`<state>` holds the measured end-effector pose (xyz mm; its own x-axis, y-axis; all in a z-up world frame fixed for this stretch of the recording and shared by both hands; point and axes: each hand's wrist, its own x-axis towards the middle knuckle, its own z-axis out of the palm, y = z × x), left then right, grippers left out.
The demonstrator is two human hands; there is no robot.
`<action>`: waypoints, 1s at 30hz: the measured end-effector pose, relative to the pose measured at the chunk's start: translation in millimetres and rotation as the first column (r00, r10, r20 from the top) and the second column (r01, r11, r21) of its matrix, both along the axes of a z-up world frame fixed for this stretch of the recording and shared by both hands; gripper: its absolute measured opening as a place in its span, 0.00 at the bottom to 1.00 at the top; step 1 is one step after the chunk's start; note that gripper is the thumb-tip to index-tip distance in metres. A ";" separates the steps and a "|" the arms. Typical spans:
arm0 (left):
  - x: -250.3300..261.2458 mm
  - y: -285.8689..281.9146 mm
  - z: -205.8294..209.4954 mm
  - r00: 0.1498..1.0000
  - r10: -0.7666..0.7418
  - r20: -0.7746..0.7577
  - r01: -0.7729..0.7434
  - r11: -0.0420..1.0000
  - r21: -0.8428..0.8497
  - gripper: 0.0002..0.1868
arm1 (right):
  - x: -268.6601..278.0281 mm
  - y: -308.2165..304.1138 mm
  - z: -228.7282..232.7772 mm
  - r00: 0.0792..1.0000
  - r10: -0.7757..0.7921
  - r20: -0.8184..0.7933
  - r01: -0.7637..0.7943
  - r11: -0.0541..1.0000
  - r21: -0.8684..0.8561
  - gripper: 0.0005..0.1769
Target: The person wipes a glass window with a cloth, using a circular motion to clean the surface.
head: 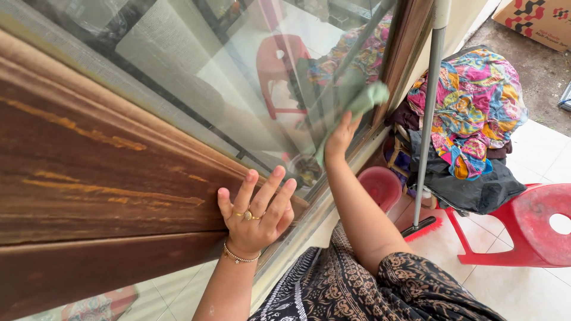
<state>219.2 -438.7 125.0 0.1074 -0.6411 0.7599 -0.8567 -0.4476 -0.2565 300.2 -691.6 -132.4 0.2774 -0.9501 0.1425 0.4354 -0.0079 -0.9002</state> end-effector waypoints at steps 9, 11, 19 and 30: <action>0.1 1.3 -5.6 1.000 0.019 0.001 -0.019 1.000 0.021 0.17 | 9.6 -13.1 55.3 0.993 0.006 0.121 -0.002 0.999 -0.033 0.39; -0.1 1.6 -7.3 1.000 0.028 0.003 -0.028 0.999 0.021 0.17 | 20.1 -20.6 139.5 0.981 -0.003 0.192 0.053 0.966 -0.253 0.36; -1.9 1.6 -6.3 0.999 0.036 -0.013 -0.036 0.999 0.030 0.14 | 29.5 -30.2 266.4 0.953 -0.125 -0.275 -0.035 0.859 -0.512 0.25; 0.2 6.2 -15.9 1.000 0.025 0.011 -0.026 0.999 0.037 0.12 | 14.6 -82.9 -76.1 0.989 -0.034 -0.141 0.067 0.970 0.236 0.51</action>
